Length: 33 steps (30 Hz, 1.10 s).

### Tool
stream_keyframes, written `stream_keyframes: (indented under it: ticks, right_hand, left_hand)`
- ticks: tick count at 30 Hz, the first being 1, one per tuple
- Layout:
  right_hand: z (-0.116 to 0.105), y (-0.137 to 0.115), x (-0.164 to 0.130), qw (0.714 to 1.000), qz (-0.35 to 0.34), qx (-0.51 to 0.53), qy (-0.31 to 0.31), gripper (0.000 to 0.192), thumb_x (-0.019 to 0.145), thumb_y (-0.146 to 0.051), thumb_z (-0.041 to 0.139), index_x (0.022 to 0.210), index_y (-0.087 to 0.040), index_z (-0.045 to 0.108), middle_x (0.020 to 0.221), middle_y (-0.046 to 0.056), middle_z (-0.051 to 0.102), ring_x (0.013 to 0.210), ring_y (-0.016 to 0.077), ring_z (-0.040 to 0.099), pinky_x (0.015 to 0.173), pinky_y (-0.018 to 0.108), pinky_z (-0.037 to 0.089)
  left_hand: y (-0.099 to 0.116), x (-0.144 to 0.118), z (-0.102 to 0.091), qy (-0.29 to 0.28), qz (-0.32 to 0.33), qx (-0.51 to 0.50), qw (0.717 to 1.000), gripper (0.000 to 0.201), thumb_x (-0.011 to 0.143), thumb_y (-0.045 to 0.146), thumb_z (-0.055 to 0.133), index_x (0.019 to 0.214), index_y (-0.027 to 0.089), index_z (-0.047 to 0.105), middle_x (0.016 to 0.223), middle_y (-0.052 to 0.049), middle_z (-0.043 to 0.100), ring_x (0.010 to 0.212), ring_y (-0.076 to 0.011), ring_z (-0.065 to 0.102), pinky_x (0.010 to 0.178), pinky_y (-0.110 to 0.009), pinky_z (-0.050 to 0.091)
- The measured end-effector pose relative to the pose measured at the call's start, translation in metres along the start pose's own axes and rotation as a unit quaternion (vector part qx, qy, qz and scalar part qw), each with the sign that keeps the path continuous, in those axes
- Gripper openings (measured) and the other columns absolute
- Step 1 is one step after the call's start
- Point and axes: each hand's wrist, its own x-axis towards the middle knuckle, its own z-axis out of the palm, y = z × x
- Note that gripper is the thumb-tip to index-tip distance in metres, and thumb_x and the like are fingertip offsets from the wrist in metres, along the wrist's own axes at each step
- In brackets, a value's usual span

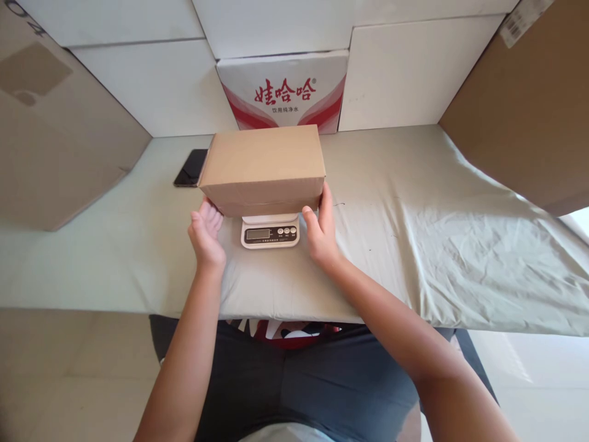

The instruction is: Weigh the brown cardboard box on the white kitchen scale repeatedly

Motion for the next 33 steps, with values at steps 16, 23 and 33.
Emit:
stream_keyframes:
  ticks: [16, 23, 33]
  right_hand:
    - [-0.014, 0.015, 0.015, 0.997, 0.052, 0.043, 0.037, 0.065, 0.097, -0.068, 0.054, 0.156, -0.041, 0.048, 0.176, -0.001, 0.044, 0.169, 0.0332, 0.032, 0.141, 0.064, 0.025]
    - [-0.005, -0.001, 0.014, 0.999, 0.034, 0.033, 0.000, 0.064, 0.098, -0.069, 0.051, 0.154, -0.037, 0.054, 0.170, 0.001, 0.052, 0.167, 0.0332, 0.036, 0.141, 0.060, 0.027]
    - [0.001, -0.012, 0.011, 0.998, 0.047, 0.045, -0.006, 0.068, 0.095, -0.068, 0.057, 0.154, -0.035, 0.054, 0.166, 0.004, 0.057, 0.161, 0.0335, 0.043, 0.139, 0.056, 0.034]
  left_hand:
    - [0.001, 0.001, 0.004, 0.013, -0.010, -0.007, 1.000, 0.096, 0.088, 0.089, 0.047, 0.145, 0.014, 0.071, 0.161, -0.021, 0.060, 0.155, -0.0338, 0.053, 0.128, -0.043, 0.044]
    - [-0.003, 0.004, 0.008, -0.010, -0.031, 0.006, 0.999, 0.097, 0.081, 0.092, 0.057, 0.135, 0.015, 0.076, 0.151, -0.021, 0.069, 0.152, -0.0366, 0.056, 0.128, -0.046, 0.043]
    - [-0.002, 0.001, 0.008, -0.005, -0.015, 0.001, 1.000, 0.088, 0.083, 0.088, 0.060, 0.135, 0.018, 0.077, 0.148, -0.019, 0.072, 0.149, -0.0350, 0.060, 0.127, -0.046, 0.044]
